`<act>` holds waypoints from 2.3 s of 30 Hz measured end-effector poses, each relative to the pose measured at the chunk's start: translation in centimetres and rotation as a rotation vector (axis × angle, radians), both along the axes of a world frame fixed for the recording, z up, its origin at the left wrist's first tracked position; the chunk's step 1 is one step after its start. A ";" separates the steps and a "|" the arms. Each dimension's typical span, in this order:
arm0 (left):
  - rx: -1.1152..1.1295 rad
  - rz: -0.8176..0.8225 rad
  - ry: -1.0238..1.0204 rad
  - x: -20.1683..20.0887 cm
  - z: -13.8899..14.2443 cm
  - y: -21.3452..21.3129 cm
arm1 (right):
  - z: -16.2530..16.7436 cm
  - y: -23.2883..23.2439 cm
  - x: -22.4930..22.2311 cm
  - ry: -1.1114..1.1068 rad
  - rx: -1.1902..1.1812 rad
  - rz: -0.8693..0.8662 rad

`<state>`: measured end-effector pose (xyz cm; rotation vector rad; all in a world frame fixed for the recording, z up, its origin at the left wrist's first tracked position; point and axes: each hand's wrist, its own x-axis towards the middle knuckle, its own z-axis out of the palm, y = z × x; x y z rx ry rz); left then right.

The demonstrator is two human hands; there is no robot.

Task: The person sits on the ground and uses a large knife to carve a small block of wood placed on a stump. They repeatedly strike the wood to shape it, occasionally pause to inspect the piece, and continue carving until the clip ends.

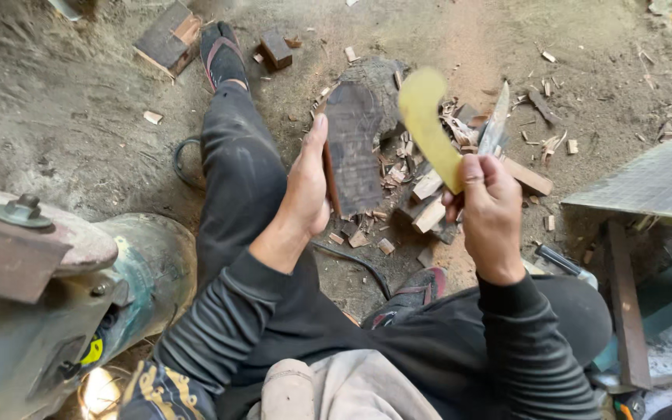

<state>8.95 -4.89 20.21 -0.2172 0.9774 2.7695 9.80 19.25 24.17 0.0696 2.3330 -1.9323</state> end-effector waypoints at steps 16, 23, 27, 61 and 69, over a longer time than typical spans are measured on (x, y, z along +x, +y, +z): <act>-0.697 0.149 0.273 -3.1 2.3 7.3 | 2.2 -2.4 0.9 0.390 0.688 0.163; -0.598 0.158 0.192 -4.7 2.6 7.4 | 3.6 -2.4 0.5 0.440 0.756 0.214; -0.631 0.156 0.162 -4.7 2.6 7.2 | 3.6 -2.3 0.2 0.582 0.759 0.231; -0.788 0.140 0.211 -3.5 3.6 6.1 | 3.0 -2.8 0.2 0.391 0.604 0.249; -0.731 0.114 0.193 -3.4 3.5 6.3 | 2.8 -2.7 0.3 0.398 0.605 0.245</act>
